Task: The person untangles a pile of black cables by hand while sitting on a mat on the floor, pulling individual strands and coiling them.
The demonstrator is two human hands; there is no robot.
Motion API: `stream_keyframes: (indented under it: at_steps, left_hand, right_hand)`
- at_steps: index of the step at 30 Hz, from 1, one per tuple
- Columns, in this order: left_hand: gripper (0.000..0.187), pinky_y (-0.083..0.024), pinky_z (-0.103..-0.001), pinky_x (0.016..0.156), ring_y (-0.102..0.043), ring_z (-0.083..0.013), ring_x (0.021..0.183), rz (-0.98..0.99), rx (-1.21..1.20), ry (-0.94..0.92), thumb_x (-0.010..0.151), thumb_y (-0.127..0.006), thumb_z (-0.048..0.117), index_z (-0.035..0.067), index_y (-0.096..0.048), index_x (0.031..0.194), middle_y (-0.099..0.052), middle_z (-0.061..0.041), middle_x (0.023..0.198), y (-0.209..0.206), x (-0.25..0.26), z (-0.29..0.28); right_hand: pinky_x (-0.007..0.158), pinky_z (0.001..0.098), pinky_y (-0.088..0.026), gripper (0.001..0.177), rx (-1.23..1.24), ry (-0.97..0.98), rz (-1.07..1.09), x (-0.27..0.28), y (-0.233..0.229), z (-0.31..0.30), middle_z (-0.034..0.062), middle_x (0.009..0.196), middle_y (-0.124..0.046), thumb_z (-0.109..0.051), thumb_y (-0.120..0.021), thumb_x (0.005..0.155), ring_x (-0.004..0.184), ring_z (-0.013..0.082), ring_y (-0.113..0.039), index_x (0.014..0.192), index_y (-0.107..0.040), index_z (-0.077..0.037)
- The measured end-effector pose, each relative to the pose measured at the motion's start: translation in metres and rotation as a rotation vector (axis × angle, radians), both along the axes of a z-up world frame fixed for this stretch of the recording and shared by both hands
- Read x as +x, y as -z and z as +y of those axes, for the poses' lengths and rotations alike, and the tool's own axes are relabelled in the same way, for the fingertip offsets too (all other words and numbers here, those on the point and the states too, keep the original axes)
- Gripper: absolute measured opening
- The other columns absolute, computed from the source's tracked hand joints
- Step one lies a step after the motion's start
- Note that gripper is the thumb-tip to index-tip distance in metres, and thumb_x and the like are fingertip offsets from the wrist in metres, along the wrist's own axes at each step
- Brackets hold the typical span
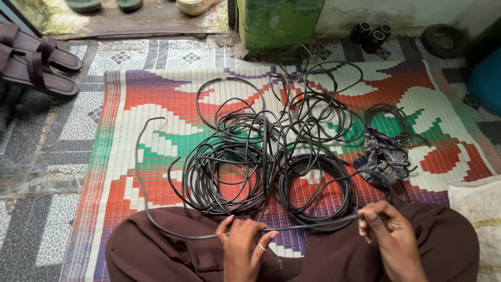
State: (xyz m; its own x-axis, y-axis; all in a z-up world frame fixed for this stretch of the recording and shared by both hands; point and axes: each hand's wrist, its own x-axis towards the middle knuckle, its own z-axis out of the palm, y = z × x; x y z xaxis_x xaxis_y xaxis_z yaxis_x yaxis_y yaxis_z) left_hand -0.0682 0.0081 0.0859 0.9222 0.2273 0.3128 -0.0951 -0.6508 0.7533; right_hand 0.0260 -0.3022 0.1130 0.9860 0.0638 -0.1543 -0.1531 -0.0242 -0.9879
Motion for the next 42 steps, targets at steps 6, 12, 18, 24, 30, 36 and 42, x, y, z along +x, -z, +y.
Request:
stream_keyframes:
  at_steps: [6, 12, 18, 24, 30, 36, 42]
  left_hand:
    - [0.037, -0.034, -0.041, 0.101, -0.059, -0.0087, 0.067, -0.304, -0.061, -0.084, 0.069, -0.090, 0.046, 0.016, -0.071, 0.074, -0.059, 0.008, 0.063, -0.089, 0.025, 0.008]
    - [0.031, -0.038, -0.039, 0.108, -0.064, -0.0168, 0.093, -0.382, 0.058, 0.187, 0.085, -0.081, 0.046, 0.016, -0.071, 0.085, -0.068, 0.004, 0.082, -0.176, 0.050, 0.004]
    - [0.036, -0.035, -0.045, 0.128, -0.064, -0.0183, 0.100, -0.497, 0.192, 0.463, 0.091, -0.078, 0.049, 0.017, -0.069, 0.075, -0.067, 0.003, 0.081, -0.160, 0.074, -0.063]
    - [0.045, -0.029, -0.044, 0.138, -0.066, -0.0197, 0.118, -0.273, 0.138, 0.683, 0.099, -0.075, 0.053, 0.011, -0.071, 0.083, -0.065, -0.007, 0.106, -0.072, 0.057, -0.113]
    - [0.054, -0.040, -0.046, 0.125, -0.048, -0.0289, 0.151, 0.095, -0.579, 0.602, 0.090, -0.072, 0.056, 0.009, -0.072, 0.119, -0.043, -0.012, 0.166, -0.085, 0.022, -0.090]
    - [0.070, -0.049, -0.043, 0.106, -0.046, -0.0272, 0.144, -0.212, -0.867, 0.055, 0.091, -0.076, 0.035, 0.003, -0.048, 0.148, -0.020, -0.015, 0.169, -0.041, 0.022, -0.088]
    - [0.037, -0.047, -0.027, 0.056, -0.061, -0.0135, 0.061, 0.377, -1.404, 0.446, 0.114, -0.052, 0.031, 0.000, -0.064, 0.130, -0.075, -0.015, 0.085, 0.036, 0.006, -0.128]
  right_hand:
    - [0.050, 0.0240, -0.040, 0.025, 0.134, 0.083, 0.199, -0.006, 0.055, 0.037, 0.0028, 0.068, -0.059, -0.031, -0.059, 0.102, 0.059, 0.0115, -0.057, 0.097, -0.066, -0.007]
    - [0.043, 0.0285, -0.044, 0.040, 0.201, -0.194, 0.400, -0.024, 0.098, 0.051, 0.0103, 0.070, -0.069, -0.047, -0.043, 0.102, 0.054, 0.0188, -0.065, 0.103, -0.061, -0.012]
    - [0.050, 0.0277, -0.046, 0.041, 0.135, -0.307, 0.544, -0.024, 0.076, 0.052, 0.0069, 0.077, -0.070, -0.048, -0.044, 0.099, 0.061, 0.0163, -0.065, 0.111, -0.060, -0.013]
    - [0.057, 0.0269, -0.047, 0.044, 0.103, -0.296, 0.538, -0.019, 0.043, 0.047, 0.0036, 0.084, -0.070, -0.050, -0.044, 0.097, 0.068, 0.0137, -0.065, 0.118, -0.059, -0.014]
    - [0.065, 0.0261, -0.049, 0.049, 0.053, -0.241, 0.467, -0.024, 0.023, 0.058, 0.0002, 0.091, -0.071, -0.051, -0.045, 0.095, 0.075, 0.0112, -0.064, 0.126, -0.058, -0.015]
    - [0.072, 0.0253, -0.050, 0.056, 0.044, -0.115, 0.285, 0.000, -0.056, 0.094, -0.0032, 0.098, -0.071, -0.052, -0.046, 0.092, 0.082, 0.0087, -0.064, 0.133, -0.057, -0.016]
    - [0.064, 0.0225, -0.050, 0.067, 0.817, -0.218, 0.478, 0.081, -0.102, 0.102, 0.0000, 0.082, -0.056, -0.048, -0.046, 0.104, 0.071, 0.0101, -0.056, 0.142, -0.045, 0.007]
